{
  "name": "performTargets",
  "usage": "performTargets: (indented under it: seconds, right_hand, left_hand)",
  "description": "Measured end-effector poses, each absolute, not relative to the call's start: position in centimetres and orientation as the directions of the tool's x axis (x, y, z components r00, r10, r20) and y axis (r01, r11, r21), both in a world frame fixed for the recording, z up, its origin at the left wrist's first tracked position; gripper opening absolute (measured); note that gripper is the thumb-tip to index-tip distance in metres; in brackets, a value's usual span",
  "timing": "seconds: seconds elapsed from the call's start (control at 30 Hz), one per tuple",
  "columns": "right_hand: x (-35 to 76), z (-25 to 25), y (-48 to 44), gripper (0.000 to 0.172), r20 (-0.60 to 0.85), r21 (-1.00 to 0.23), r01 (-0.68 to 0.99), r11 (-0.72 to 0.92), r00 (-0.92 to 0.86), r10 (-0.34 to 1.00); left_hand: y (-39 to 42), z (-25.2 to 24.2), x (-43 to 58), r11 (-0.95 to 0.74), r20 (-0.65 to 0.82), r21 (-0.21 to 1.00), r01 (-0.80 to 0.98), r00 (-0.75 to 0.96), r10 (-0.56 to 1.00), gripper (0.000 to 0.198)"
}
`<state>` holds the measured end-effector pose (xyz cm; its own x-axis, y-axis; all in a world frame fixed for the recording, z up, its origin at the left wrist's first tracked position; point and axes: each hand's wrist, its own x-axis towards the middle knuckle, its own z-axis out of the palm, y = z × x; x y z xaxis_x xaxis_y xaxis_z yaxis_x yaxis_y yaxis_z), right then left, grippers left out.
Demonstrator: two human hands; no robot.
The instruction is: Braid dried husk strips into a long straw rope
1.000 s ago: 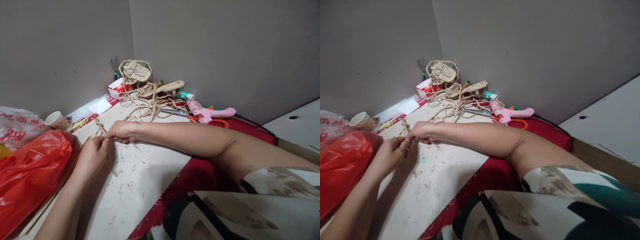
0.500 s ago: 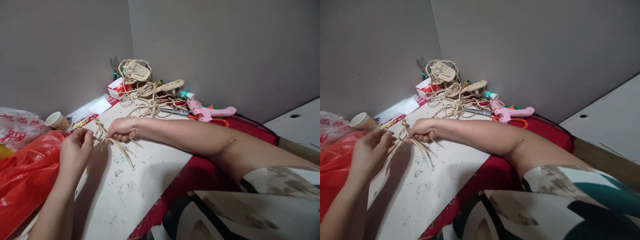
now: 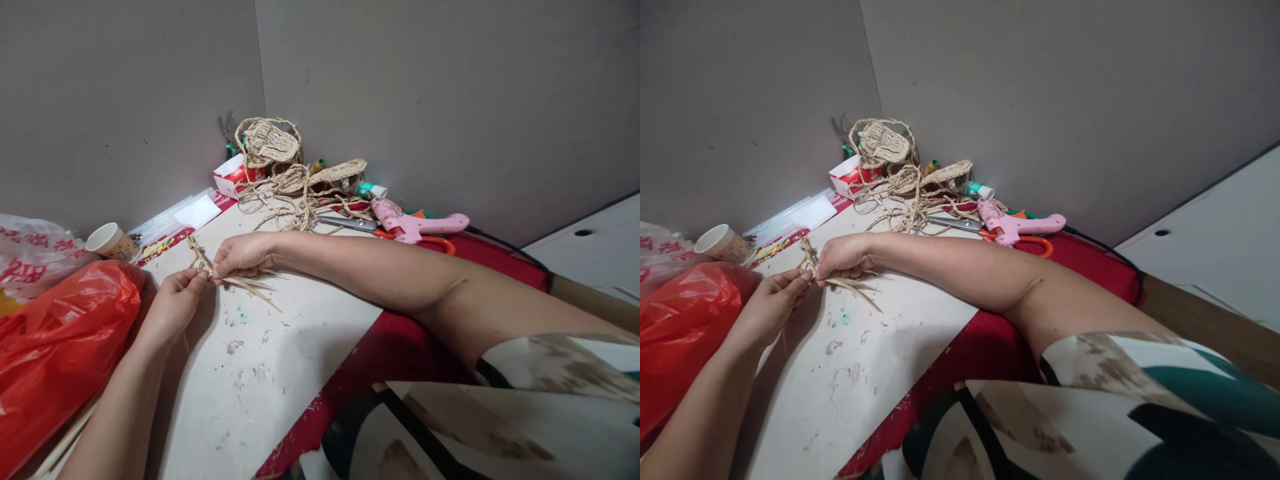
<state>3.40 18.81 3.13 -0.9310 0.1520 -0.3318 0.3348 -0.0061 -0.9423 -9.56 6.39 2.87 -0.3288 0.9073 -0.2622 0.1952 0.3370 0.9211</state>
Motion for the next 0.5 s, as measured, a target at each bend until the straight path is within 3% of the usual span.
performTargets:
  seconds: [0.17, 0.33, 0.5]
  right_hand:
    - [3.6, 3.0, 18.9, 0.012, -0.264, -0.921, 0.309, 0.237, -0.943, 0.203]
    - [3.7, 3.2, 18.3, 0.012, -0.189, -0.824, 0.312, 0.472, -0.938, 0.289]
    - [4.2, 4.4, 18.5, 0.011, -0.186, -0.759, 0.340, 0.555, -0.931, 0.316]
  left_hand:
    - [6.5, 2.8, -9.7, 0.411, -0.358, 0.899, 0.152, -0.284, 0.890, 0.028]
    - [6.5, 2.3, -9.7, 0.464, -0.444, 0.885, 0.045, -0.217, 0.869, 0.028]
    - [6.5, 2.3, -9.4, 0.440, -0.422, 0.898, 0.013, -0.257, 0.869, 0.025]
